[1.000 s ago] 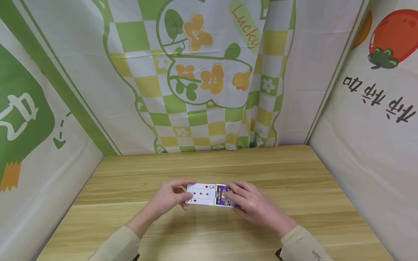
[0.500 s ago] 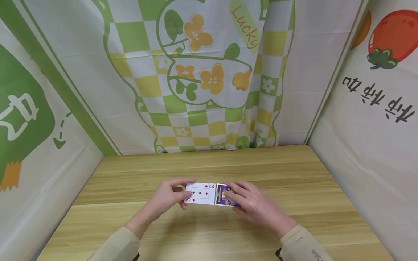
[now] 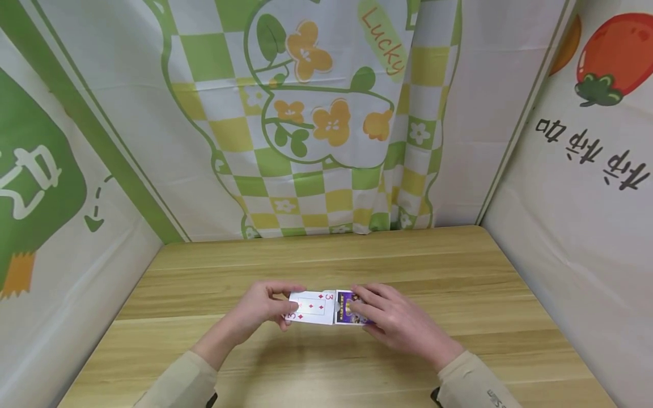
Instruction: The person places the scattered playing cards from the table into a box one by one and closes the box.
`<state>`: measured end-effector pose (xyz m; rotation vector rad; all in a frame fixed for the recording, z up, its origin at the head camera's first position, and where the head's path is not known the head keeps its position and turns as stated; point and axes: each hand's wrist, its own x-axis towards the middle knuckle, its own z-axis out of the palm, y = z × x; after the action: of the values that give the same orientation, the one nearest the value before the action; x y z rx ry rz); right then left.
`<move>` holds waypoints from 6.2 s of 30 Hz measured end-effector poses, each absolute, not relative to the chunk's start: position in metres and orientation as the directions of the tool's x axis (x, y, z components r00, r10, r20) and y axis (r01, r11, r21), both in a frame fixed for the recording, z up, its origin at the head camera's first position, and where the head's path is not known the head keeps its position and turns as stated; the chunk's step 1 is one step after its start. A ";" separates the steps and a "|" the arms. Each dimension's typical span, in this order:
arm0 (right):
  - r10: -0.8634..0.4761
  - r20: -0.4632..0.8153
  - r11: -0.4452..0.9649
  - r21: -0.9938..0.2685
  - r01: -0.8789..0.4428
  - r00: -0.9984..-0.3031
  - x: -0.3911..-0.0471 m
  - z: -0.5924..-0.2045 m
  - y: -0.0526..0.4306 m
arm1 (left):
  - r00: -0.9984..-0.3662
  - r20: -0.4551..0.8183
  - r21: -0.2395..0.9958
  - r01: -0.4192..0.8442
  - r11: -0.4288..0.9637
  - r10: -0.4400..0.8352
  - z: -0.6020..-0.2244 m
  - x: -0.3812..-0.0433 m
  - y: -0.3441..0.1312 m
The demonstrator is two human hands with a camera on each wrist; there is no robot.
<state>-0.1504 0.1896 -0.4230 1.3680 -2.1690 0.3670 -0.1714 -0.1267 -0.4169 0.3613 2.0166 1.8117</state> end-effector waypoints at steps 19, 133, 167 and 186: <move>-0.758 0.568 0.413 0.038 -0.910 -0.320 -0.151 -0.422 0.190 | -0.865 -0.102 0.995 -0.084 0.059 0.492 -0.418 -0.173 -0.130; -0.761 0.573 0.401 0.048 -0.915 -0.304 -0.148 -0.418 0.191 | -0.914 -0.027 0.999 -0.009 0.046 0.405 -0.432 -0.168 -0.121; -0.758 0.556 0.413 0.007 -0.911 -0.340 -0.146 -0.414 0.191 | -0.940 -0.128 0.983 -0.162 -0.086 0.316 -0.435 -0.172 -0.115; -0.705 0.542 0.484 -0.104 -0.869 -0.458 -0.145 -0.416 0.194 | -0.946 0.033 0.995 0.000 -0.103 0.323 -0.438 -0.165 -0.116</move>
<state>-0.1452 0.1942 -0.4161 1.3062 -2.3044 0.5167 -0.1649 -0.1165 -0.4375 0.3585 1.9411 2.1526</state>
